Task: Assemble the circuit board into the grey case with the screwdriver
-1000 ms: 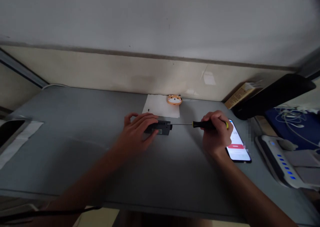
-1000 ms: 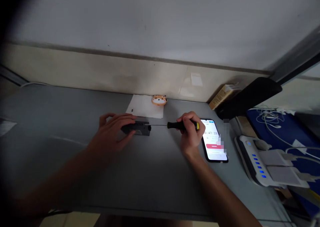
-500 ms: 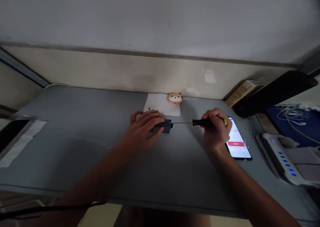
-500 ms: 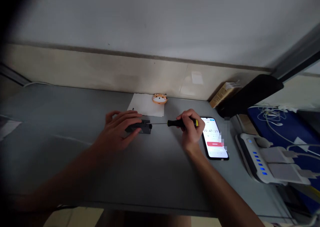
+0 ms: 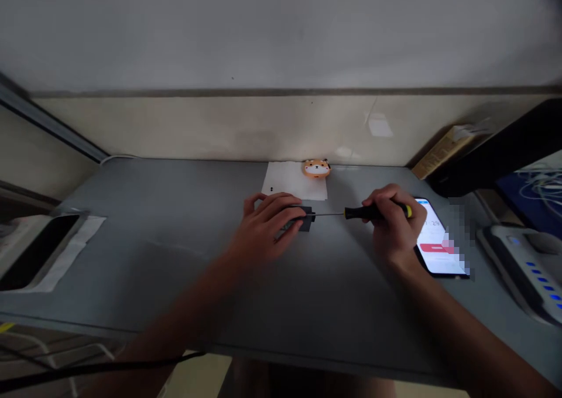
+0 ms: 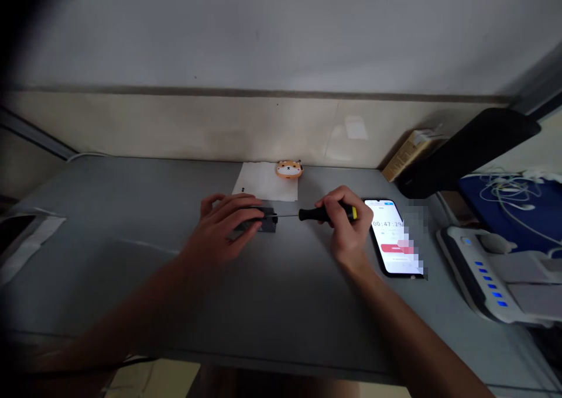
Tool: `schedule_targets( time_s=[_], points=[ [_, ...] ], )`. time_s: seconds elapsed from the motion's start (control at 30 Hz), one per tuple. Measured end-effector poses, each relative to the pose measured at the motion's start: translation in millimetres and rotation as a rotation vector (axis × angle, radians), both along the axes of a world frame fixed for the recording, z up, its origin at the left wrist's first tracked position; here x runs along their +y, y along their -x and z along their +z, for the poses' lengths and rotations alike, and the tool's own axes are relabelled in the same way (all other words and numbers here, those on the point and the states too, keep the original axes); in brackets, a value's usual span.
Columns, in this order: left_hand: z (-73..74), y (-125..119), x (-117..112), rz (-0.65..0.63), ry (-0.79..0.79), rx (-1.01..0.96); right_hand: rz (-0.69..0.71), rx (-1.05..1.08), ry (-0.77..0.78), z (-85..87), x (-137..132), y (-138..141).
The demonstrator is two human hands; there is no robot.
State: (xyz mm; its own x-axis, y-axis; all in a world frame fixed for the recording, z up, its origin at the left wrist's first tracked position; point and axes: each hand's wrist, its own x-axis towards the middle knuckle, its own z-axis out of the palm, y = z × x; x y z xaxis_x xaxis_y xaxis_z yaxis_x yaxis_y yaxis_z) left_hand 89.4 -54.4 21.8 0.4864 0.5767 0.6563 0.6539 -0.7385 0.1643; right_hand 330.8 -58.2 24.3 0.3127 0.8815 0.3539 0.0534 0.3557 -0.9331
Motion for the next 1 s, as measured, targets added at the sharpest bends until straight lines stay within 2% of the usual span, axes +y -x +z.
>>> schedule_targets(
  time_s=[0.23, 1.0],
  points=[
    [-8.4, -4.4, -4.3, 0.038, 0.189, -0.073, -0.039, -0.006, -0.008, -2.2, 6.0, 0.7],
    [-5.8, -3.9, -2.3, -0.002, 0.110, -0.044, -0.055, -0.006, 0.015, -2.8, 10.3, -0.8]
  ],
)
